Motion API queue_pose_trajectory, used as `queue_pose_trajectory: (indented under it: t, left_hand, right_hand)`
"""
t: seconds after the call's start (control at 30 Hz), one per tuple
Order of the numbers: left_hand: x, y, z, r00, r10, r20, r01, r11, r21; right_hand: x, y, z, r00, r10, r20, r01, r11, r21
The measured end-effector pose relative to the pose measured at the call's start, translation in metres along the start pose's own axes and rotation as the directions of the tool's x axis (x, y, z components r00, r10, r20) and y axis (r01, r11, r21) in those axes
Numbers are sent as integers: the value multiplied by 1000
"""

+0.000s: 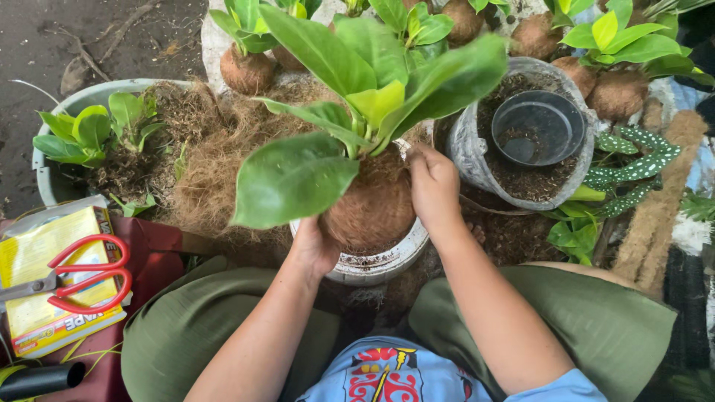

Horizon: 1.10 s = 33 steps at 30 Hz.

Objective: The person wraps a small plant growing in a coconut shell with coconut coir fiber. They press the fiber around the base of the plant, rotate the coconut to cover all sides, and use scissors to trim excess fiber. The person then ties the fiber with a thin string to secure it.

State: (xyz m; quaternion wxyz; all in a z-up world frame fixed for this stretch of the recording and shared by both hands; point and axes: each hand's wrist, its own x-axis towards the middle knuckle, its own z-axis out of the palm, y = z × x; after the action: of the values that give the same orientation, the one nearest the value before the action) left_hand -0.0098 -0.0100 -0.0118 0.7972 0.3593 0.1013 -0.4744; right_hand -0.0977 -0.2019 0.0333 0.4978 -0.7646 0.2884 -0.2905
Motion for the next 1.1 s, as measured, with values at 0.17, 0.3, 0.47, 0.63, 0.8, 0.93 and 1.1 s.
queue_pose_trajectory:
  t: [0.17,0.3,0.47,0.63,0.8,0.93,1.1]
  left_hand:
    - [-6,-6,-6,1000,20,17,-21,1000,23]
    - [-4,-5,-3,999,23,-32,-22,998,50]
    - [3,3,8,993,103,49,-102,995,-22]
    - [6,17,12,982,189,26,-185,976,-115]
    - [10,20,6,987,138,80,-128,984,-123]
    - [12,15,-1,990,69,122,-70,998,-4]
    - [9,10,-6,999,-35,9,34,995,89]
  right_hand:
    - [-3,-30,-5,1000,-9,-17,8,999,-51]
    - [-2,-51,-11,994,-114,1,110,962,-249]
    - [-26,-79,-23,981,-53,186,76,990,-118]
    - [-68,-76,3,738,178,651,-431,867,252]
    - [-92,-3,41,413,308,857,-760,635,139]
    - [-62,88,44,513,373,773,-665,742,84]
    - [-7,150,25,628,672,392,-775,586,236]
